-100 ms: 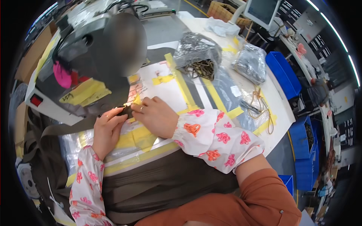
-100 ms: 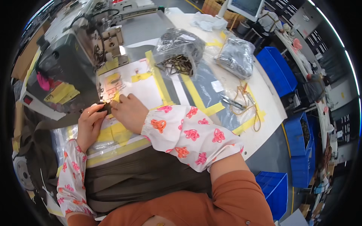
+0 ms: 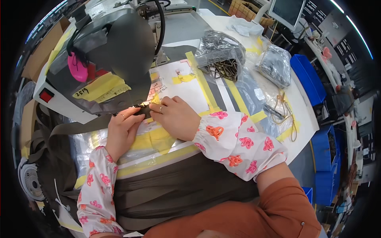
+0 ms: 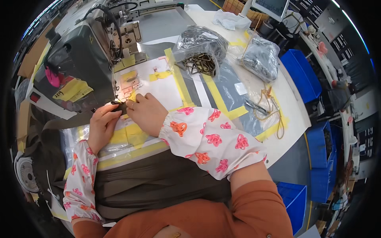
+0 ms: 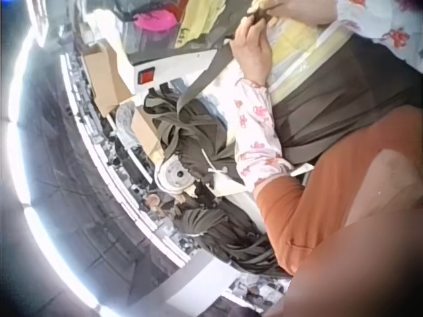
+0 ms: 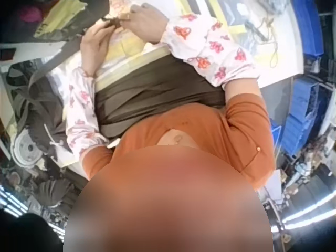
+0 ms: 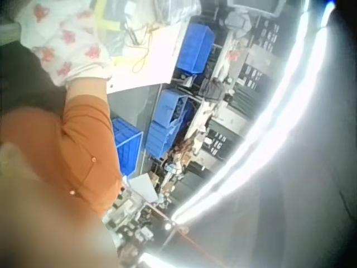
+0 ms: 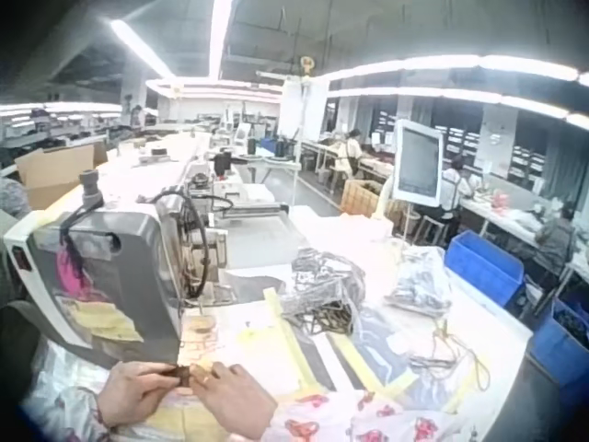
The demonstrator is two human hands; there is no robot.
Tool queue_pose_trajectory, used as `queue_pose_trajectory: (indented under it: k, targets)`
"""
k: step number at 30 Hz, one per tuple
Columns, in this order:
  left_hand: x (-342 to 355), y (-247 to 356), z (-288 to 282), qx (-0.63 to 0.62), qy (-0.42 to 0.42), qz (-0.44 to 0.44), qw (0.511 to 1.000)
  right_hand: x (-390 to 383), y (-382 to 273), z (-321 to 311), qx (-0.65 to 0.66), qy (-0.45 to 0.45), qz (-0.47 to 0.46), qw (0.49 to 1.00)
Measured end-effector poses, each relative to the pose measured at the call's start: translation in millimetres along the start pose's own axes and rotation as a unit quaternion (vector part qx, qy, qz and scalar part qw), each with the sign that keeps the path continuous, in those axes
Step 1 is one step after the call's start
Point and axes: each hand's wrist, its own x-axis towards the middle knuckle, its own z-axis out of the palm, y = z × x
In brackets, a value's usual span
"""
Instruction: Sewing and assembling textile straps using an industrial sewing machine.
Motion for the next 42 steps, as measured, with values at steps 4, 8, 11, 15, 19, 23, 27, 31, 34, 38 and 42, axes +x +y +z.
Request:
queue_pose_trajectory:
  k: [4, 8, 11, 15, 19, 23, 27, 31, 34, 38, 42]
  targets:
    - [3, -5, 2, -0.003, -0.023, 0.013, 1.0, -6, 10, -5, -0.024, -0.024, 0.01, 0.999]
    - [5, -6, 1, 0.008, -0.021, 0.035, 0.999, -1, 10, -8, -0.015, -0.059, 0.009, 0.998]
    - [6, -6, 1, 0.007, -0.021, 0.025, 0.999, 4, 10, -8, -0.011, -0.08, 0.005, 0.997]
    - [7, -15, 6, -0.026, 0.002, 0.015, 1.0, 10, 17, -8, -0.031, -0.124, 0.023, 0.992]
    - [6, -30, 12, -0.047, 0.037, 0.019, 0.998, 18, 20, -8, -0.032, -0.133, 0.028, 0.99]
    - [4, -34, 11, -0.043, 0.033, -0.019, 0.998, 19, 20, -9, 0.027, -0.088, 0.033, 0.995]
    - [4, -30, 6, 0.051, -0.02, -0.048, 0.997, 13, 19, -5, 0.017, -0.025, 0.022, 0.999]
    - [6, -27, 3, 0.034, -0.051, -0.07, 0.996, 11, 20, -3, 0.029, -0.002, 0.02, 0.999]
    - [7, -25, 1, 0.026, 0.056, 0.03, 0.998, 13, 18, -3, 0.04, -0.016, 0.022, 0.999]
    - [5, -23, -2, -0.007, 0.027, 0.007, 1.0, 13, 13, -3, 0.05, 0.016, 0.01, 0.999]
    - [0, -19, -1, 0.027, 0.034, 0.076, 0.996, 10, 7, -6, 0.071, 0.05, -0.027, 0.996]
